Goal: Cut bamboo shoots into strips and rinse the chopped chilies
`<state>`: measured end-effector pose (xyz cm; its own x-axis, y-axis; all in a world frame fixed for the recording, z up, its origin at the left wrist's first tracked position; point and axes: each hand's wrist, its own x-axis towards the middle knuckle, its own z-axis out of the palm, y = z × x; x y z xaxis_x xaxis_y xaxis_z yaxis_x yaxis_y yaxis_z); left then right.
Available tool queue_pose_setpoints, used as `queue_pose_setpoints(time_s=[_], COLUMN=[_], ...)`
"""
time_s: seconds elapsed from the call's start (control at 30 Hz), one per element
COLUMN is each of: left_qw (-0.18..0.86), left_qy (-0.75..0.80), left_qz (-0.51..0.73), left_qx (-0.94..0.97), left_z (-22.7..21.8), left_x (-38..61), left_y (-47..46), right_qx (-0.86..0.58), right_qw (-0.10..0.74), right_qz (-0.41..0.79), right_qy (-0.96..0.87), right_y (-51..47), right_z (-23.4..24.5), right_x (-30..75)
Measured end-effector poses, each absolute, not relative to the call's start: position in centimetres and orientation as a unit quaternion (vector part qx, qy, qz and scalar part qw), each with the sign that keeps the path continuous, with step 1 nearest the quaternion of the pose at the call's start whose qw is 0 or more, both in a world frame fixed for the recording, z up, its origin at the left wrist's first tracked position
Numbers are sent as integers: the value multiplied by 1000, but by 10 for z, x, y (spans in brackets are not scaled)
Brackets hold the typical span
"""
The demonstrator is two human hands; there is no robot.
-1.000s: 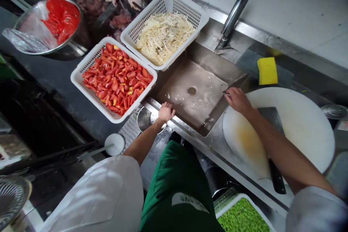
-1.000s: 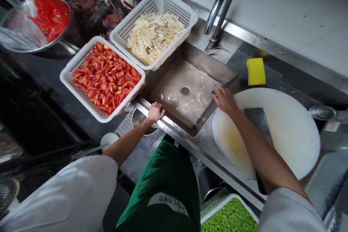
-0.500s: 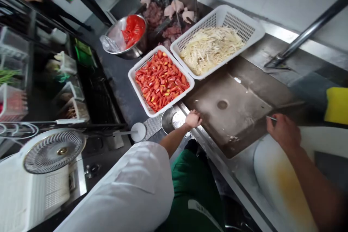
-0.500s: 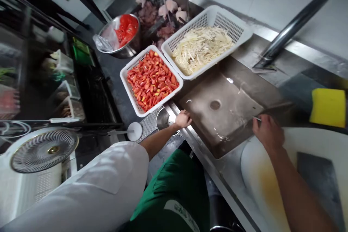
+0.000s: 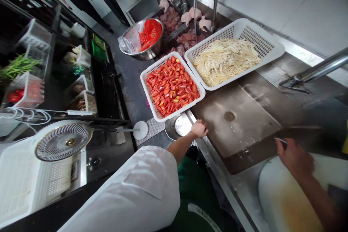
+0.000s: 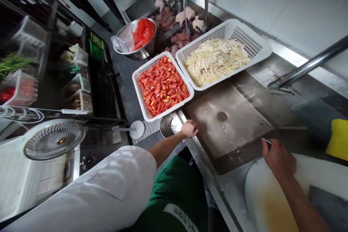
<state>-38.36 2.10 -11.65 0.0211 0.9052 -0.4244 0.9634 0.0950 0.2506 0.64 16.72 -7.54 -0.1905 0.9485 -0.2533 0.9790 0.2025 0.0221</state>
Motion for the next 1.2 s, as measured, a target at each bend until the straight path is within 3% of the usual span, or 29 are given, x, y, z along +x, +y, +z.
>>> queue_pose_setpoints(time_s=[0.3, 0.5, 0.93, 1.2], left_qw=[251, 252, 257, 263], left_qy=[691, 692, 708, 714], left_qz=[-62, -61, -63, -72], left_qx=[675, 674, 655, 645], left_z=[-119, -114, -121, -121], left_x=[-385, -386, -385, -384], left_y=[20, 21, 21, 22], right_qx=[634, 632, 596, 593], right_qw=[18, -4, 114, 133], right_qz=[-141, -117, -71, -52], right_qy=[760, 766, 792, 793], right_y=[167, 165, 172, 171], right_z=[-84, -84, -77, -75], right_x=[12, 9, 8, 4])
